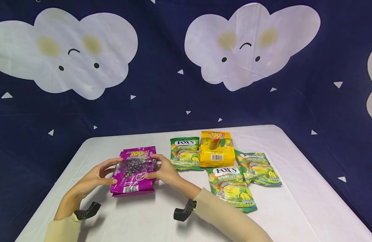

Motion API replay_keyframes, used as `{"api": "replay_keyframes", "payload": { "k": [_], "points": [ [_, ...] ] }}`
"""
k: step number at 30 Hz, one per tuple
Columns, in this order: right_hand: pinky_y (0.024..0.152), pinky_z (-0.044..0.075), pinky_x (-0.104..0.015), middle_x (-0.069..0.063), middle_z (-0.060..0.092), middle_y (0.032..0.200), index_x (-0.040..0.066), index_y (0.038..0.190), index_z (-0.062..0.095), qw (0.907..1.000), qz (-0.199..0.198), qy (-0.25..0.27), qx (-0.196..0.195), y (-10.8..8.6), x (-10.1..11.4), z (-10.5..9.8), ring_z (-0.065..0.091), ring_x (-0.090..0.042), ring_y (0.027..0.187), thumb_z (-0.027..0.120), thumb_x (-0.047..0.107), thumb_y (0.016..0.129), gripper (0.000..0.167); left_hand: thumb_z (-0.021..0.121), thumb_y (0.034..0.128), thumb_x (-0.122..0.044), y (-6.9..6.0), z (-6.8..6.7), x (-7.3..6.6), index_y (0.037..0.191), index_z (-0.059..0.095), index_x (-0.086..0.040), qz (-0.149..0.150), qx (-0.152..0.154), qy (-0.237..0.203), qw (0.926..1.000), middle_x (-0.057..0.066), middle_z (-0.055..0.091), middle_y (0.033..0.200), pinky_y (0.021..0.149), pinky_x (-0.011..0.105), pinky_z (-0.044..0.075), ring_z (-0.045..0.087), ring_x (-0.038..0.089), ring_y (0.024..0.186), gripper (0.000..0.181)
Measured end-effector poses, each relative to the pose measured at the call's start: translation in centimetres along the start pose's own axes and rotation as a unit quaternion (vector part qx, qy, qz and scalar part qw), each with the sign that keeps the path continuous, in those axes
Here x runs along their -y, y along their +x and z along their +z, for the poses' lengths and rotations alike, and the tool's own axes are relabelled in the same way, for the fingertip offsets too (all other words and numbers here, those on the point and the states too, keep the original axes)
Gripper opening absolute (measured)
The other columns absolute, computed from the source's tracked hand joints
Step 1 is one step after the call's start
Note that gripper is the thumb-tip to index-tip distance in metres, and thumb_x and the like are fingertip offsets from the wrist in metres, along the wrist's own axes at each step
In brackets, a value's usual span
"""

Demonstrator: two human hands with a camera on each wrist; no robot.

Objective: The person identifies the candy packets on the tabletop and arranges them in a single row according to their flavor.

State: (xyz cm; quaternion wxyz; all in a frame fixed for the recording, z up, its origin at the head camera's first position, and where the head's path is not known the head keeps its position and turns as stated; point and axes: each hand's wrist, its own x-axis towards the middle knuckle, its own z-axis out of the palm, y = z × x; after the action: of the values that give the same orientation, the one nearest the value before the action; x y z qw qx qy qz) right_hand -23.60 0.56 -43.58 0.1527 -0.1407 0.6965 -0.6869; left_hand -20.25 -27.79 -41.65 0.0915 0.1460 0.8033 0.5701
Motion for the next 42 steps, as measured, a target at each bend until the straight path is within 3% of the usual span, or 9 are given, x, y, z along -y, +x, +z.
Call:
{"api": "replay_keyframes", "payload": {
  "k": [9,15,19,24,31,37,42],
  "points": [
    [0.065,0.058,-0.035,-0.01,0.05,0.125,0.009,0.139,0.048,0.9997,-0.004,0.021,0.008,2.5,-0.1,2.9,0.061,-0.022,0.095,0.082,-0.003,0.072,0.076,0.078,0.0762,-0.009,-0.4,-3.3,0.8,0.144,0.042,-0.007,-0.014,-0.009,0.017,0.9997,0.02,0.034,0.146,0.099,0.07,0.027,0.033,0.047,0.129,0.077],
    [0.067,0.058,-0.034,-0.009,0.051,0.13,0.011,0.141,0.047,0.999,0.005,0.036,0.026,3.9,0.2,4.6,0.062,-0.021,0.1,0.078,-0.006,0.072,0.077,0.074,0.0782,-0.007,-1.0,-5.1,1.4,0.145,0.038,-0.005,-0.019,-0.015,0.013,0.9996,0.025,0.027,0.148,0.093,0.053,0.044,0.029,0.051,0.129,0.076],
    [0.068,0.058,-0.033,-0.009,0.048,0.136,0.011,0.142,0.046,0.9989,0.006,0.035,0.029,4.5,0.2,5.4,0.061,-0.021,0.104,0.078,-0.006,0.072,0.079,0.071,0.0802,-0.005,-1.3,-5.9,1.6,0.145,0.039,-0.005,-0.015,-0.023,0.003,0.9996,0.023,0.026,0.149,0.092,0.047,0.044,0.031,0.048,0.128,0.073],
    [0.066,0.057,-0.033,-0.008,0.047,0.135,0.012,0.142,0.047,0.9992,0.005,0.036,0.018,4.8,0.2,5.9,0.06,-0.02,0.103,0.078,-0.005,0.072,0.078,0.068,0.0832,-0.005,-1.3,-6.3,1.7,0.146,0.039,-0.005,-0.007,-0.029,0.005,0.9995,0.024,0.028,0.148,0.094,0.047,0.042,0.034,0.043,0.127,0.069],
    [0.067,0.058,-0.032,-0.007,0.049,0.129,0.009,0.142,0.046,0.9984,0.014,0.053,0.013,4.8,-0.3,6.2,0.061,-0.019,0.098,0.077,-0.008,0.072,0.078,0.068,0.0835,-0.003,-1.4,-6.3,2.4,0.146,0.038,-0.002,-0.01,-0.03,-0.01,0.9995,0.026,0.024,0.15,0.089,0.027,0.044,0.032,0.045,0.128,0.07],
    [0.069,0.058,-0.033,-0.007,0.049,0.128,0.008,0.142,0.045,0.9975,0.021,0.065,0.015,4.7,-0.8,6.3,0.062,-0.019,0.096,0.076,-0.009,0.072,0.078,0.069,0.0824,-0.005,-1.3,-6.1,2.7,0.147,0.036,-0.001,-0.029,-0.035,-0.009,0.9989,0.026,0.022,0.152,0.091,0.032,0.044,0.032,0.045,0.129,0.072],
    [0.069,0.058,-0.033,-0.007,0.049,0.128,0.008,0.142,0.045,0.9978,0.02,0.063,0.012,4.7,-1.0,6.2,0.062,-0.018,0.094,0.075,-0.009,0.072,0.078,0.068,0.0833,-0.004,-1.3,-6.1,2.6,0.147,0.036,0.001,-0.017,-0.029,-0.012,0.9994,0.026,0.023,0.151,0.089,0.029,0.046,0.034,0.045,0.128,0.071]
  ]
}}
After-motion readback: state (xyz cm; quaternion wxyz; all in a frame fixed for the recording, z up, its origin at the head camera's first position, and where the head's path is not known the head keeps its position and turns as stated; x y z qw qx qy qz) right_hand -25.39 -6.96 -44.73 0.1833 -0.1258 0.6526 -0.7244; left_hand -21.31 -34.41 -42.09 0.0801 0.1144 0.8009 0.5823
